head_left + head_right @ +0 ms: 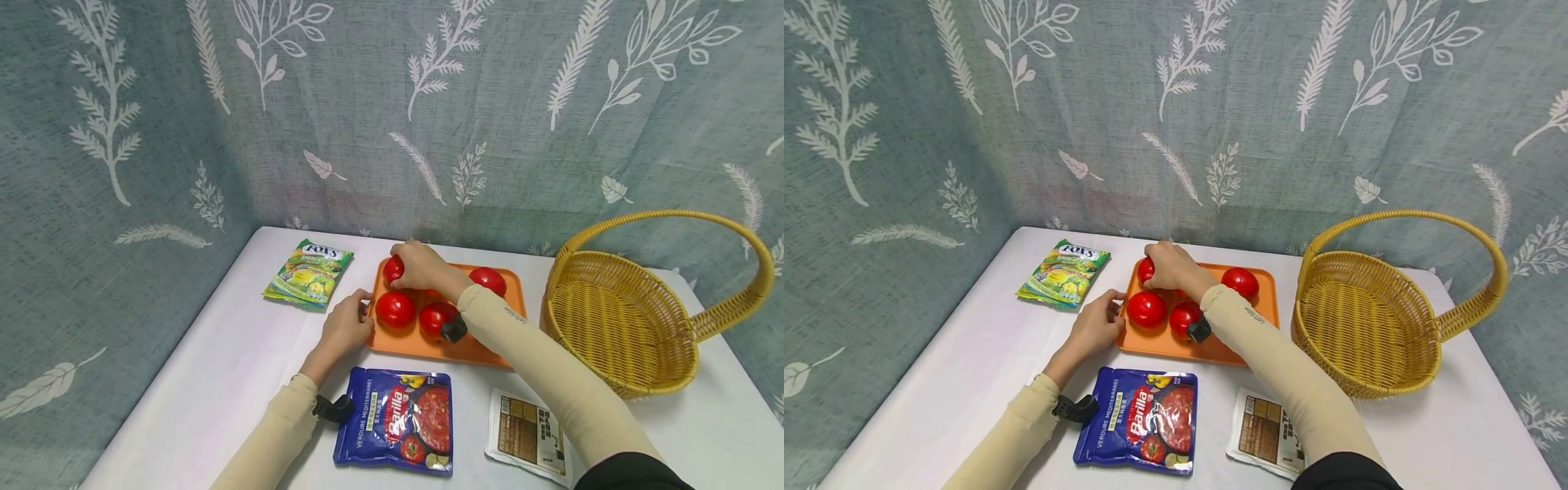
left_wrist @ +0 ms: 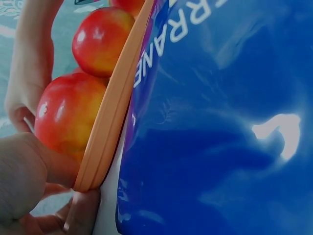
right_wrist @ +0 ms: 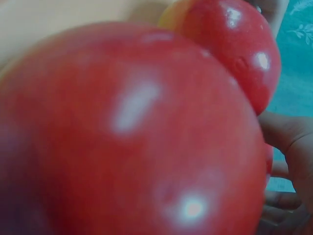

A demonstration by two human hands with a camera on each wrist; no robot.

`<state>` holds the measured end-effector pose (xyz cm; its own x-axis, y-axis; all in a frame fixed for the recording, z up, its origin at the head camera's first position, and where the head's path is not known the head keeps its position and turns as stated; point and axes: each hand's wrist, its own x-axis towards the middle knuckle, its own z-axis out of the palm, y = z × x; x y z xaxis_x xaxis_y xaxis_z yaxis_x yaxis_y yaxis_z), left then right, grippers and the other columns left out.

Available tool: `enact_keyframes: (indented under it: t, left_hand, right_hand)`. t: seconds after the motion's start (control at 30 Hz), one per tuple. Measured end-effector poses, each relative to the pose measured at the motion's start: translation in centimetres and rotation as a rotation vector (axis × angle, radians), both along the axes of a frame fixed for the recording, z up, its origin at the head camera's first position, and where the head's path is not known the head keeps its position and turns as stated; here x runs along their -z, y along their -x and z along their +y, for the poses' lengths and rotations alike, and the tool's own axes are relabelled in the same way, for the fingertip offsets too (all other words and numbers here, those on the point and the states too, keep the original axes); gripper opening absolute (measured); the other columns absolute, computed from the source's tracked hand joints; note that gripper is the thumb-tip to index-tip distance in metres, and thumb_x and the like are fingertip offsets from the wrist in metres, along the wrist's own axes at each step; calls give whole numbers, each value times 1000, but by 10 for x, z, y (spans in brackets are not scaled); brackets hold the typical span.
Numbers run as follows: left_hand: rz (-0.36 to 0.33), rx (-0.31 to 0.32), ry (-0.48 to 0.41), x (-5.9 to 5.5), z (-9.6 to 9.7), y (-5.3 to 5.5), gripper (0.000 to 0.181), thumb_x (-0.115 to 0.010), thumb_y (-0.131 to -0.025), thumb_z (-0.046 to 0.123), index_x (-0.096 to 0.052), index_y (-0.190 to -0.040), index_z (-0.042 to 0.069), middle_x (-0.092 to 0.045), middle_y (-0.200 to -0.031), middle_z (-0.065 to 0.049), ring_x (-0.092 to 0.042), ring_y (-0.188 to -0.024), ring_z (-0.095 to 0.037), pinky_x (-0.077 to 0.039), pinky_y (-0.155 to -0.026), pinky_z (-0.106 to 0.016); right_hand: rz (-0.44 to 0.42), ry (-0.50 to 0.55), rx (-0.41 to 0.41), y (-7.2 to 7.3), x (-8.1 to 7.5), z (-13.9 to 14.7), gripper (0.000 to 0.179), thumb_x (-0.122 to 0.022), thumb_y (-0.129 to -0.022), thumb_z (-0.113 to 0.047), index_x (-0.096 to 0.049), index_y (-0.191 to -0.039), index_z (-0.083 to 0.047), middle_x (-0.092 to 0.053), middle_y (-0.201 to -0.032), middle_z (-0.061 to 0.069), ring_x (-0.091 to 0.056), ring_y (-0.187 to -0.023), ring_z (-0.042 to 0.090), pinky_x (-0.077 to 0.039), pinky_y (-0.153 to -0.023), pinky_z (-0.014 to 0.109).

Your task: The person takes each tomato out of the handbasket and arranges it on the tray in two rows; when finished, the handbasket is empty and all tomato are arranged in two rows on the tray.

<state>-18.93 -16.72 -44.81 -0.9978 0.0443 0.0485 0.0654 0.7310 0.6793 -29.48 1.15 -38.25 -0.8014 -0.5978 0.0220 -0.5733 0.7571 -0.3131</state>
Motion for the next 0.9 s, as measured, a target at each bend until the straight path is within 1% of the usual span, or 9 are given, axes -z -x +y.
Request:
enact_keyframes:
  t: [0.17, 0.33, 0.53, 0.67, 0.77, 0.83, 0.9]
  left_hand:
    - [8, -3, 0, -1, -2, 0, 46, -64, -81, 1, -62, -126, 7, -63, -94, -7, -57, -78, -21, -48, -67, -35]
    - [10, 7, 0, 1, -2, -1, 45, -63, -80, 0, -61, -125, 6, -63, -94, -7, -57, -77, -20, -49, -68, -35]
    - [-5, 5, -2, 2, 3, 1, 46, -65, -81, 1, -62, -126, 8, -63, -95, -7, -57, -77, -20, -50, -69, -34]
    - [-8, 24, -3, 3, 2, 4, 47, -65, -81, 1, -61, -127, 8, -63, -96, -6, -57, -78, -20, -50, -69, -35]
    - [-16, 33, -36, 3, -2, 5, 47, -65, -81, 0, -61, -128, 7, -63, -95, -7, -58, -78, -20, -50, -69, -33]
    - [-31, 40, -80, 2, -7, 5, 49, -65, -80, -1, -61, -128, 7, -63, -95, -8, -58, -79, -21, -51, -68, -32]
    - [-63, 52, -154, 2, -13, 5, 50, -66, -81, -2, -59, -130, 6, -63, -98, -10, -60, -82, -21, -53, -65, -30]
  right_hand:
    - [-9, 15, -6, 1, 1, -3, 65, -83, -80, -29, -60, -133, 0, -65, -124, 13, -60, -115, 31, -50, -97, 41]
    - [-9, 14, -17, 2, 4, -3, 65, -83, -80, -29, -60, -132, 1, -66, -121, 13, -61, -108, 28, -52, -94, 38]
    - [-6, 3, 22, 2, 5, 3, 74, -83, -79, -35, -55, -138, -1, -63, -129, 13, -59, -117, 31, -46, -101, 44]
    - [8, 41, 47, 1, 4, 11, 77, -81, -79, -40, -53, -141, -3, -61, -134, 13, -58, -120, 32, -46, -101, 46]
    - [28, 95, 35, -5, -3, 17, 74, -77, -82, -41, -54, -141, -3, -59, -137, 14, -57, -122, 31, -45, -102, 46]
    - [40, 129, 29, -13, -11, 21, 73, -75, -84, -42, -53, -141, -3, -58, -139, 14, -55, -124, 31, -44, -103, 47]
    - [55, 162, 26, -25, -21, 29, 71, -72, -87, -42, -52, -143, -4, -56, -141, 13, -53, -128, 31, -41, -106, 48]
